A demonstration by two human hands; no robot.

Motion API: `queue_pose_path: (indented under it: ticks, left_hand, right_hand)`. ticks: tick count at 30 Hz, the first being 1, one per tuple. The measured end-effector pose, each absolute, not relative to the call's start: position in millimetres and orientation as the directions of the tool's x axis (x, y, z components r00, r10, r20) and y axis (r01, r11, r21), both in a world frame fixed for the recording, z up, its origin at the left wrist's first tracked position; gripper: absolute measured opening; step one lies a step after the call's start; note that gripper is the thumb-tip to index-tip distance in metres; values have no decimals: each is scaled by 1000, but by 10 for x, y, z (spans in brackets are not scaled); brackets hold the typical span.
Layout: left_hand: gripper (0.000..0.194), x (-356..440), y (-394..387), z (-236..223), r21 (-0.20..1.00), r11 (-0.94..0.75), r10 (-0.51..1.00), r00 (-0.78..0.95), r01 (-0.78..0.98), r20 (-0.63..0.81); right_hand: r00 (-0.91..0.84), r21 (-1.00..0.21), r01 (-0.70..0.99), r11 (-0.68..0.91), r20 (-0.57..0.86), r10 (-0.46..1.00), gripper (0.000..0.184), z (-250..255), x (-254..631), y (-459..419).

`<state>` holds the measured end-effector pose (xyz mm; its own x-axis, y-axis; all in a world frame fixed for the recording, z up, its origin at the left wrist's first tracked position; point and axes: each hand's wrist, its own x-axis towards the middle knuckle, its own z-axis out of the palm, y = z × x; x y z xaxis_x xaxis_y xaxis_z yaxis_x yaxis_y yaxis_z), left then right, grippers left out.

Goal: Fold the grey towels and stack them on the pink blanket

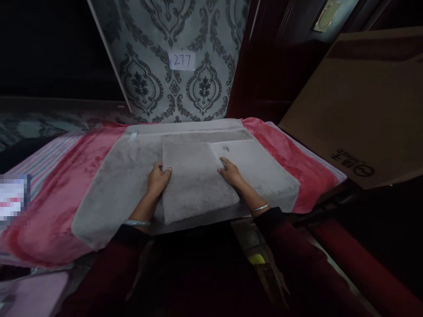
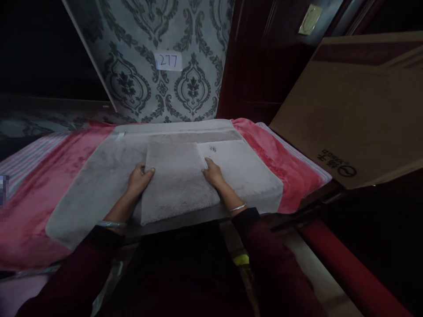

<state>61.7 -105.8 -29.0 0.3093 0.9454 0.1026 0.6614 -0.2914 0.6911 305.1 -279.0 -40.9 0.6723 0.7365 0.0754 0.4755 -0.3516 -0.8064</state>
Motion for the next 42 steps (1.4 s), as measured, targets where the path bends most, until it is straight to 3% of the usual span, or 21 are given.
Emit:
queue_pose_path:
  ticks: [9, 13, 17, 23, 32, 39, 42]
  left_hand:
    - [58, 611, -1125, -259, 677, -324, 932, 348, 661, 106]
    - [60, 614, -1126, -271, 670, -341, 926, 357, 660, 120]
    - [60, 605, -1127, -278, 681, -353, 922, 365, 642, 133]
    - [58, 606, -1108, -294, 686, -353, 922, 361, 636, 140]
    - [59, 609, -1097, -303, 661, -364, 921, 358, 656, 152]
    - [62, 558, -1024, -321, 659, -369, 916, 377, 655, 139]
    - [58, 568, -899, -266, 657, -404, 896, 422, 636, 143]
  right_hand:
    - [607, -703, 627, -336, 170, 776, 77, -378, 2974, -2954]
    - [649, -631, 637, -442, 131, 749, 71, -366, 2985, -2960]
    - [649, -654, 618, -437, 110, 753, 66, -369, 3003, -3038]
    - [620, -582, 679, -447, 129, 774, 75, -349, 2852, -3162]
    - [656, -528, 671, -521, 94, 749, 66, -264, 2696, -3293]
    - [637, -351, 729, -588, 31, 770, 52, -155, 2502, -3362]
    - [568, -313, 799, -514, 112, 815, 47, -99, 2494, -3305]
